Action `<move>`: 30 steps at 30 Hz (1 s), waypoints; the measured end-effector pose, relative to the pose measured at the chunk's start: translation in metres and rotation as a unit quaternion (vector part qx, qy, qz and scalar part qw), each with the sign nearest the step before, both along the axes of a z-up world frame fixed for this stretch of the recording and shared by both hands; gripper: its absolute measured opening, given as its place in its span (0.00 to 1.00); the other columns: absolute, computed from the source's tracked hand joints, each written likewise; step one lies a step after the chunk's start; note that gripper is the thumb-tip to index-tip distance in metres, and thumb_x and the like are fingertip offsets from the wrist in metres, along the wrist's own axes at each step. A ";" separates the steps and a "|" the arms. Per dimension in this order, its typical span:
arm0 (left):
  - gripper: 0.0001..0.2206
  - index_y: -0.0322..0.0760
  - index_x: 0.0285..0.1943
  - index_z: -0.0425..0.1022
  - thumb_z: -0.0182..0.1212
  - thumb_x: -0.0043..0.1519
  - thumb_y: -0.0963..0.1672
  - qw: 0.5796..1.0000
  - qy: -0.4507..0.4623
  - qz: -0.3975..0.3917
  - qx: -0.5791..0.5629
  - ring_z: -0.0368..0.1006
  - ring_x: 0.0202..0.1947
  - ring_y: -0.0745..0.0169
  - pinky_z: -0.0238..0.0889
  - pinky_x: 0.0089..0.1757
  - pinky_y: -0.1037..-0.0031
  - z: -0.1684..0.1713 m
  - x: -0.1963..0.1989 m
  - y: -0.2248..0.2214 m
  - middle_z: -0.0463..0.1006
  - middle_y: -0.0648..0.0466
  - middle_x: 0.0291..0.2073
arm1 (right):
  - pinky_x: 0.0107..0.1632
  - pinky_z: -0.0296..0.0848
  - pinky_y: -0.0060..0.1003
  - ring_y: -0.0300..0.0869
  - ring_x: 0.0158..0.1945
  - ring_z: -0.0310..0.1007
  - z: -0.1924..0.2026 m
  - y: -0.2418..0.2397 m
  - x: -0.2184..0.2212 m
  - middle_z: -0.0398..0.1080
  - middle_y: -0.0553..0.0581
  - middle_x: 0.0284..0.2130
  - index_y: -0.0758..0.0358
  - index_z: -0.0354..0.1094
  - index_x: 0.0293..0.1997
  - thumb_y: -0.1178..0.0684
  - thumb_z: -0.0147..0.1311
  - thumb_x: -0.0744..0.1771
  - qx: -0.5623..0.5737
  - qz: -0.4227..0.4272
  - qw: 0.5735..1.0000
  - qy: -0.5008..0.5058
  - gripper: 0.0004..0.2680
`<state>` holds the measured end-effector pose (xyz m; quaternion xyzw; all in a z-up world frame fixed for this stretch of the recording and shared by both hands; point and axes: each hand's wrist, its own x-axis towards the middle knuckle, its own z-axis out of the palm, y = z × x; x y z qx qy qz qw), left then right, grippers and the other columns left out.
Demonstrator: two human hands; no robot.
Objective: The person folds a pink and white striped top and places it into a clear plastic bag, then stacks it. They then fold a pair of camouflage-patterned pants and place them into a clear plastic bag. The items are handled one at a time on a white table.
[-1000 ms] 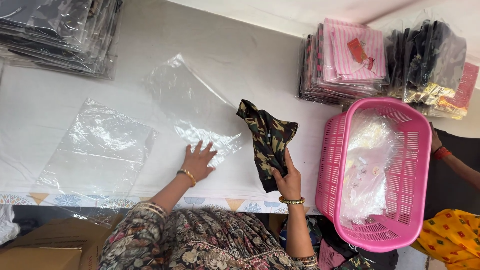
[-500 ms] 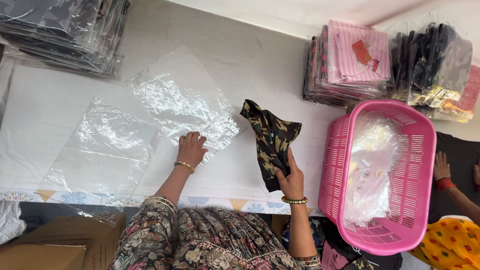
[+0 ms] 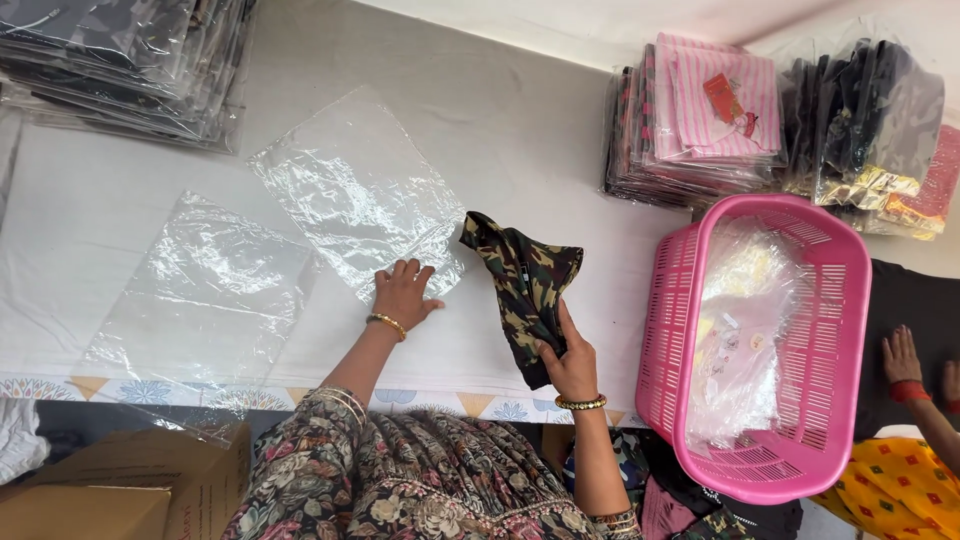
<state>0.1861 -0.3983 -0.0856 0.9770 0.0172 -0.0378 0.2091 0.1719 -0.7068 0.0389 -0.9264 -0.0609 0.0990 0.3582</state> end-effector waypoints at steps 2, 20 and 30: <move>0.27 0.44 0.55 0.77 0.70 0.47 0.54 0.999 0.004 -0.027 -0.026 0.63 0.52 0.52 0.55 0.46 0.50 0.020 0.000 -0.005 0.70 0.52 0.48 | 0.49 0.80 0.40 0.48 0.48 0.82 0.001 0.000 -0.001 0.79 0.62 0.47 0.51 0.50 0.75 0.58 0.62 0.63 -0.005 0.003 1.000 -0.004 0.31; 0.23 0.59 0.60 0.68 0.57 0.58 0.38 0.982 -0.062 -0.179 -0.015 0.74 0.49 0.50 0.74 0.44 0.65 -0.071 0.006 0.001 0.67 0.50 0.56 | 0.50 0.79 0.41 0.49 0.50 0.80 -0.002 -0.013 -0.007 0.77 0.61 0.50 0.51 0.50 0.75 0.56 0.63 0.62 -0.037 0.007 0.999 0.018 0.32; 0.31 0.52 0.67 0.65 0.55 0.56 0.32 0.987 0.112 -0.076 -0.084 0.74 0.46 0.53 0.72 0.44 0.64 -0.043 0.021 -0.011 0.73 0.50 0.46 | 0.50 0.78 0.43 0.50 0.50 0.80 -0.008 -0.020 -0.005 0.78 0.60 0.49 0.49 0.49 0.75 0.55 0.64 0.62 -0.064 0.000 0.998 0.023 0.32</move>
